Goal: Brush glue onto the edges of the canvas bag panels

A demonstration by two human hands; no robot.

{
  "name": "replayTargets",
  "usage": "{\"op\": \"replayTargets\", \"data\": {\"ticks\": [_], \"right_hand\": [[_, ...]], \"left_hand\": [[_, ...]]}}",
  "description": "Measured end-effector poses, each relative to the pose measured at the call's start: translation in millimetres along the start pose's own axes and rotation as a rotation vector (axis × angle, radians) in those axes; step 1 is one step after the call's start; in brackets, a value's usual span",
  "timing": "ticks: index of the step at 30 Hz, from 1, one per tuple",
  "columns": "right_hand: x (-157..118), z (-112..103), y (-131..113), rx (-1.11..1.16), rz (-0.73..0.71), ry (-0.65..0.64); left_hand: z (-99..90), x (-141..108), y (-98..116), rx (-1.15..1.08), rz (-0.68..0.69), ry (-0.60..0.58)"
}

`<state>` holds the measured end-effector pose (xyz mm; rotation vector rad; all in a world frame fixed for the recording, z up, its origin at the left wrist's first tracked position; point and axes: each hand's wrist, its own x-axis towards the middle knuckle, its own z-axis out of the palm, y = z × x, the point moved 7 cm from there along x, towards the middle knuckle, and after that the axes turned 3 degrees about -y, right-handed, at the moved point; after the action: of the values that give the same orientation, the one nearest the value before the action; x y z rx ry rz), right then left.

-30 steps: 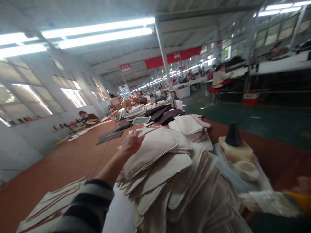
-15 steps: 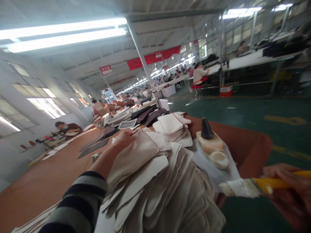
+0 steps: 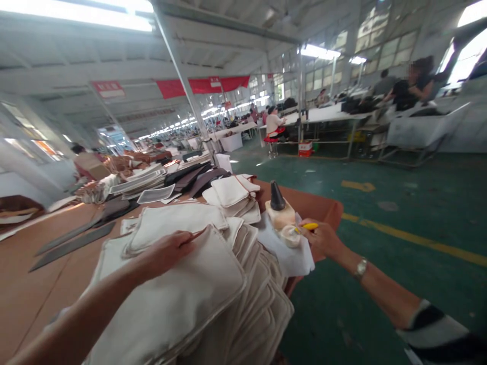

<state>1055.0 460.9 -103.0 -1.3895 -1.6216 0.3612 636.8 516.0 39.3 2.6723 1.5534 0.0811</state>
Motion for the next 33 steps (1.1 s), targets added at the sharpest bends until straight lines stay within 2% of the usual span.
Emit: {"op": "replayTargets", "data": {"ticks": [1,3,6,9,12,16,19,22,25,27,30,32,33], "right_hand": [[3,8,6,-0.019,-0.018,-0.023],[7,20,15,-0.050,-0.051,-0.064],[8,28,20,-0.084,-0.094,-0.107],[2,26,19,-0.108,-0.125,-0.104],[-14,24,12,-0.104,-0.164,-0.158],[-42,18,-4,-0.065,-0.179,-0.219],[-50,6,-5,-0.016,-0.088,-0.117],[-47,-3,12,0.067,0.089,0.039],[-45,-9,32,0.146,0.245,0.167],[-48,-17,34,0.178,0.305,0.256],[-50,-29,9,0.240,0.327,0.380],[-46,-31,-26,0.381,0.294,0.416],[-42,-28,-46,0.572,0.257,0.414]], "left_hand": [[14.0,1,5,0.018,-0.008,-0.053],[26.8,3,11,0.044,-0.028,-0.075],[29.7,6,11,0.061,-0.113,-0.074],[34.3,11,14,0.090,-0.148,-0.150],[37.0,14,20,0.110,-0.132,-0.224],[34.0,15,27,0.090,-0.109,-0.265],[31.2,16,27,0.079,-0.126,-0.257],[28.0,16,25,0.070,-0.149,-0.234],[23.5,10,28,0.031,-0.112,-0.190],[20.1,1,32,-0.058,-0.104,-0.129],[16.6,-17,44,-0.234,-0.099,-0.021],[15.4,-27,57,-0.325,-0.074,0.032],[14.7,-32,63,-0.359,-0.062,0.055]]}}
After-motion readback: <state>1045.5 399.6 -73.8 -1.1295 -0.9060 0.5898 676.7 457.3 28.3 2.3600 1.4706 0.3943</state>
